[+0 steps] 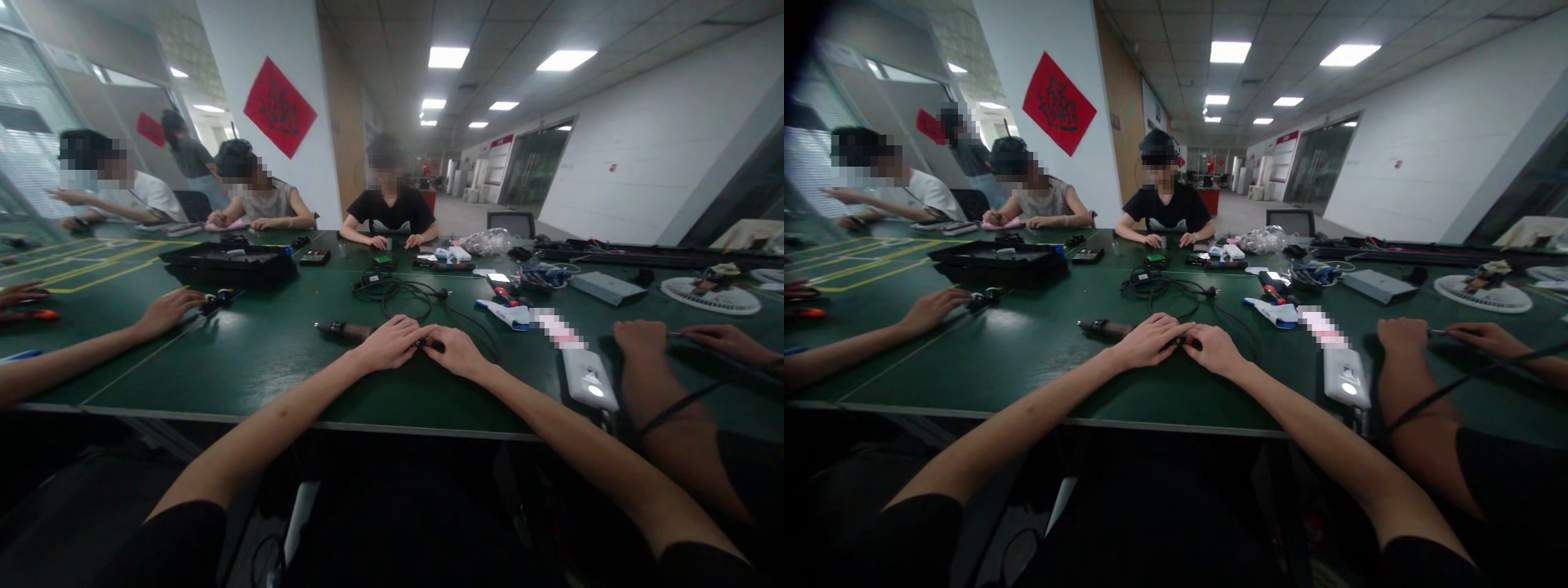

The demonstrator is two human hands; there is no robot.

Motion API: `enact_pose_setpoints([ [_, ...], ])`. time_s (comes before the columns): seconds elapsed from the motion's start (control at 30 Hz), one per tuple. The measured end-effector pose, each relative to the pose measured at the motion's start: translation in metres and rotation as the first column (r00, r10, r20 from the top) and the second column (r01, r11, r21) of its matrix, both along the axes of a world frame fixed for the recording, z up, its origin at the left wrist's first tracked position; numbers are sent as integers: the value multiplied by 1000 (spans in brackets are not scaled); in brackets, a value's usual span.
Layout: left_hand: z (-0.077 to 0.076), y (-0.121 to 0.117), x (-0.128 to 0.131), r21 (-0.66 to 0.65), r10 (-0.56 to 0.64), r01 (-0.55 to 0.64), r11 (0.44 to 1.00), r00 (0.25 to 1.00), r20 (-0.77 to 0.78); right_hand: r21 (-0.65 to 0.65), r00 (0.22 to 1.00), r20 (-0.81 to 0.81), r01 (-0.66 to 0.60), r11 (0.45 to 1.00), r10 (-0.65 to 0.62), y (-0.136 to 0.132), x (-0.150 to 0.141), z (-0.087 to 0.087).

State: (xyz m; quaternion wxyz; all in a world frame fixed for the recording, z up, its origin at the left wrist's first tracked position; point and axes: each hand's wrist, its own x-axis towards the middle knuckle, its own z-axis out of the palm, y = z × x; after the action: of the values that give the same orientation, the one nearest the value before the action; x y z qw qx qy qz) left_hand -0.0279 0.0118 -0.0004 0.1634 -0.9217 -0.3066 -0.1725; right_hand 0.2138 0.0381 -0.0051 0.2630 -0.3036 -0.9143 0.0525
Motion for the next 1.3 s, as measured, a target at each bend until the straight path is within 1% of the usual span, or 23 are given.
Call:
enact_pose_setpoints([
  [0.07,0,0,1,3,-6,6,1000,1000,-7,0,1000,-2,0,1000,0,0,0,0],
  [0.2,0,0,1,16,30,-30,999,1000,3,10,1000,-14,-3,1000,3,0,0,-1],
  [0.33,0,1,1,-2,-11,11,1000,1000,1,0,1000,-24,-4,1000,4,1,0,-1],
  [0.5,-1,1,0,16,14,-14,1000,1000,8,-5,1000,-12,-2,1000,1,0,0,0],
  [0.63,-1,1,1,5,-22,22,1000,1000,10,0,1000,-14,-1,1000,1,0,0,0],
  [0.8,-2,2,1,21,35,-36,999,999,28,1,1000,-27,-10,1000,10,1,-1,-2],
  [0.97,-2,1,0,-9,-5,5,1000,999,37,6,1000,-16,-5,1000,5,0,0,-1],
  [1.17,-3,3,1,14,36,-36,999,999,7,12,1000,-9,-2,1000,2,0,0,-1],
  [1.3,-2,3,1,6,-6,6,1000,1000,-4,4,1000,-25,1,1000,-1,0,0,-2],
])
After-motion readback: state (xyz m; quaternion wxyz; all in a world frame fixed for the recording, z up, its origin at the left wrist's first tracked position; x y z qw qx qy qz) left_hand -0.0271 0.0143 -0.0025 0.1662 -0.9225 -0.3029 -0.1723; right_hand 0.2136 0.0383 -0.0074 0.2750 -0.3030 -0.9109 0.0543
